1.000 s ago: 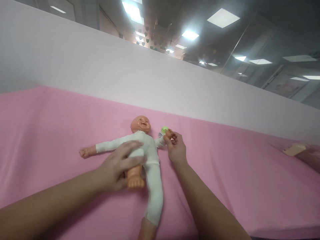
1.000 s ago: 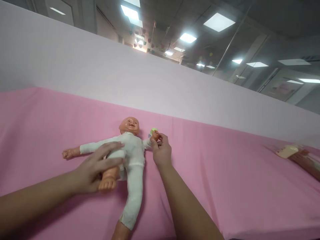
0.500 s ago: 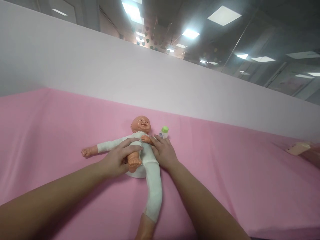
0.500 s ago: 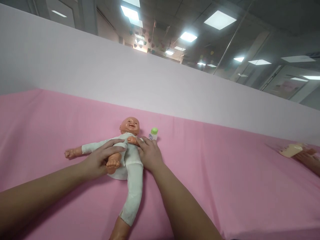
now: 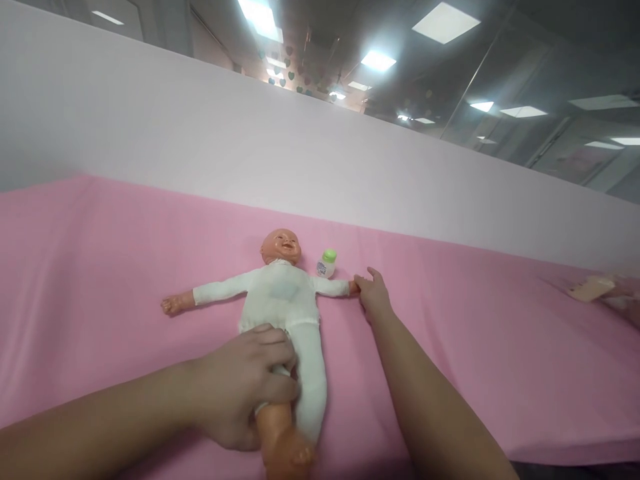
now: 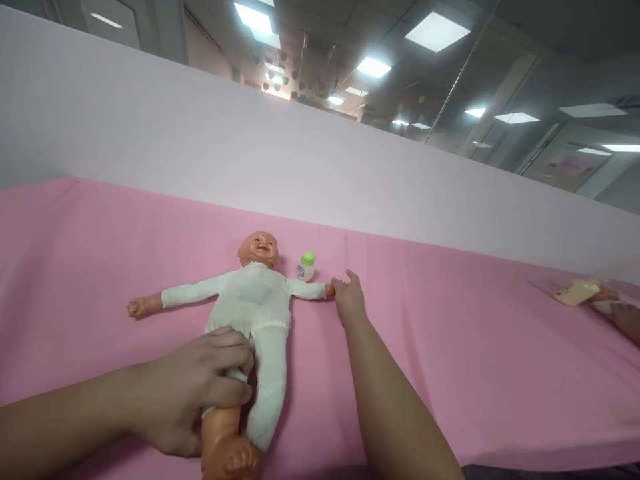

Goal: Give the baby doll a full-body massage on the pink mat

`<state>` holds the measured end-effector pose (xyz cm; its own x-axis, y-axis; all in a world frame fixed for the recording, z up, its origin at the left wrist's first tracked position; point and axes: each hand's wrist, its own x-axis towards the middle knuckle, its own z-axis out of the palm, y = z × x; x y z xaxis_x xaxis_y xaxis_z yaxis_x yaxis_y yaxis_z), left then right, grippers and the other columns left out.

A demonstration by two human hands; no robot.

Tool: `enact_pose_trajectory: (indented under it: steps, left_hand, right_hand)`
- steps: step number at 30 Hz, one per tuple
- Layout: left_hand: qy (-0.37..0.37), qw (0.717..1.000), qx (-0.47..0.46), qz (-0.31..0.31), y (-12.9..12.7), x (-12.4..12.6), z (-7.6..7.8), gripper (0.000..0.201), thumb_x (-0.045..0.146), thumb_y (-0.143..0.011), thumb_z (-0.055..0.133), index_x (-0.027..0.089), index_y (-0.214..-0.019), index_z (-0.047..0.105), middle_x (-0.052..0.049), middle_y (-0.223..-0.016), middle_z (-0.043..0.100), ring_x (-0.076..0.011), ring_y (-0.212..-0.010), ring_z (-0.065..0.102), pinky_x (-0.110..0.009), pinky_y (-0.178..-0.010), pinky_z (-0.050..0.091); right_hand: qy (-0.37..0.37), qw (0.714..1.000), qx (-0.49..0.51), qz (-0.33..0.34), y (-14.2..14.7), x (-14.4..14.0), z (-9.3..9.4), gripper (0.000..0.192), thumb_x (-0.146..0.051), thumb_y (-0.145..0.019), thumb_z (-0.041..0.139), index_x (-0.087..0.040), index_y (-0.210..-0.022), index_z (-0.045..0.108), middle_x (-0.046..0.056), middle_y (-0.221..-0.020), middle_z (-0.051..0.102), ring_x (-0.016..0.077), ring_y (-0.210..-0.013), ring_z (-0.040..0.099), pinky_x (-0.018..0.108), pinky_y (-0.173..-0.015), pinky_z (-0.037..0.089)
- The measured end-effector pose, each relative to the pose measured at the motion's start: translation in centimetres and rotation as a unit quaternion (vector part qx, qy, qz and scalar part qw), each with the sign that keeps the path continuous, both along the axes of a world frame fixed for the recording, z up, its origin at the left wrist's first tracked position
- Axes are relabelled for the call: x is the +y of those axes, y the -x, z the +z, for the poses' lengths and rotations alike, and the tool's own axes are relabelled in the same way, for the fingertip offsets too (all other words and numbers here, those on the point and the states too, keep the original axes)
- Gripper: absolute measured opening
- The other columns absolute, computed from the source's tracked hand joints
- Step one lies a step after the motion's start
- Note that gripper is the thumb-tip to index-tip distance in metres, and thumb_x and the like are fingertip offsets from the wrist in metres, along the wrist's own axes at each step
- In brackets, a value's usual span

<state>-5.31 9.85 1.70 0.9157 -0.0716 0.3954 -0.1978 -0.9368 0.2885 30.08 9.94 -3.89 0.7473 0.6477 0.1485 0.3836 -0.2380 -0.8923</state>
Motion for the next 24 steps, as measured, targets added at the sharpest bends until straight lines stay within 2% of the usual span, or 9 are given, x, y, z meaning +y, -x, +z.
enact_pose_trajectory:
  steps: [4, 7, 9, 11, 13, 18, 20, 22, 24]
  left_hand:
    - [-0.011, 0.998, 0.066, 0.021, 0.2, -0.4, 0.5, 0.022, 0.030, -0.069, 0.079, 0.023, -0.083, 0.063, -0.005, -0.094, 0.056, -0.0224, -0.086, 0.050, -0.039, -0.082, 0.043]
    - [-0.015, 0.995, 0.096, 0.022, 0.5, -0.5, 1.0, 0.022, 0.032, -0.070, 0.079, 0.023, -0.083, 0.063, -0.004, -0.092, 0.055, -0.0228, -0.087, 0.050, -0.039, -0.082, 0.042]
    - [-0.011, 0.994, 0.110, 0.017, 0.5, -0.4, 1.2, 0.024, 0.037, -0.071, 0.079, 0.024, -0.086, 0.065, -0.004, -0.093, 0.055, -0.0233, -0.088, 0.050, -0.039, -0.083, 0.043]
    - [0.003, 0.992, 0.122, 0.018, 0.5, -0.1, 1.2, 0.031, 0.044, -0.068, 0.082, 0.025, -0.087, 0.067, -0.004, -0.095, 0.055, -0.0239, -0.089, 0.051, -0.038, -0.083, 0.044]
    - [0.028, 0.990, 0.137, 0.019, 0.5, 0.4, 1.3, 0.038, 0.047, -0.062, 0.086, 0.027, -0.090, 0.070, -0.004, -0.097, 0.057, -0.0243, -0.090, 0.052, -0.037, -0.082, 0.045]
    - [0.139, 0.974, 0.178, 0.012, 1.2, 1.8, 1.9, 0.063, 0.050, -0.053, 0.091, 0.034, -0.111, 0.073, -0.002, -0.101, 0.062, -0.0252, -0.092, 0.057, -0.035, -0.081, 0.049]
    - [0.181, 0.968, 0.169, 0.022, 1.5, 2.5, 2.0, 0.056, 0.049, -0.058, 0.089, 0.032, -0.110, 0.074, -0.003, -0.103, 0.066, -0.0254, -0.093, 0.060, -0.034, -0.080, 0.050]
    - [0.215, 0.963, 0.146, 0.076, 1.6, 3.5, 1.8, 0.039, 0.048, -0.072, 0.080, 0.028, -0.105, 0.074, -0.003, -0.101, 0.069, -0.0233, -0.090, 0.062, -0.032, -0.077, 0.049]
    - [0.224, 0.950, 0.114, 0.186, 1.5, 4.8, 1.3, 0.026, 0.047, -0.085, 0.066, 0.025, -0.096, 0.072, -0.002, -0.089, 0.069, -0.0204, -0.081, 0.063, -0.030, -0.070, 0.047]
  right_hand:
    - [0.142, 0.976, -0.163, 0.029, 0.7, -0.8, 1.4, 0.062, -0.041, -0.088, 0.058, -0.021, -0.146, 0.053, 0.013, -0.118, 0.066, 0.0261, -0.100, 0.068, 0.039, -0.090, 0.052]
    - [0.146, 0.944, -0.291, 0.052, 3.8, -1.5, 2.9, 0.064, -0.038, -0.089, 0.058, -0.023, -0.150, 0.049, 0.018, -0.150, 0.046, 0.0299, -0.106, 0.067, 0.047, -0.095, 0.051]
    - [0.116, 0.918, -0.349, 0.148, 6.3, -2.0, 3.7, 0.060, -0.034, -0.089, 0.059, -0.025, -0.148, 0.051, 0.014, -0.149, 0.050, 0.0307, -0.115, 0.064, 0.048, -0.100, 0.049]
    - [0.094, 0.868, -0.372, 0.315, 8.5, -2.5, 4.2, 0.053, -0.023, -0.090, 0.055, -0.029, -0.143, 0.056, 0.007, -0.139, 0.061, 0.0259, -0.121, 0.061, 0.044, -0.105, 0.048]
    - [0.086, 0.838, -0.376, 0.385, 9.9, -2.9, 4.3, 0.054, -0.016, -0.090, 0.050, -0.027, -0.142, 0.057, 0.007, -0.137, 0.064, 0.0243, -0.126, 0.059, 0.043, -0.109, 0.046]
    - [0.110, 0.831, -0.357, 0.412, 10.8, -3.3, 4.1, 0.060, -0.017, -0.091, 0.049, -0.025, -0.151, 0.048, 0.007, -0.150, 0.055, 0.0258, -0.136, 0.052, 0.047, -0.115, 0.042]
    - [0.125, 0.827, -0.356, 0.417, 11.0, -3.4, 3.9, 0.067, -0.018, -0.090, 0.052, -0.026, -0.156, 0.041, 0.008, -0.155, 0.049, 0.0278, -0.140, 0.047, 0.049, -0.117, 0.038]
    - [0.143, 0.820, -0.361, 0.420, 11.4, -3.4, 3.5, 0.075, -0.024, -0.089, 0.058, -0.026, -0.160, 0.031, 0.011, -0.160, 0.041, 0.0312, -0.144, 0.041, 0.052, -0.117, 0.035]
    - [0.157, 0.814, -0.366, 0.423, 11.9, -3.5, 3.1, 0.088, -0.032, -0.087, 0.064, -0.025, -0.163, 0.020, 0.014, -0.166, 0.029, 0.0348, -0.148, 0.034, 0.054, -0.118, 0.032]
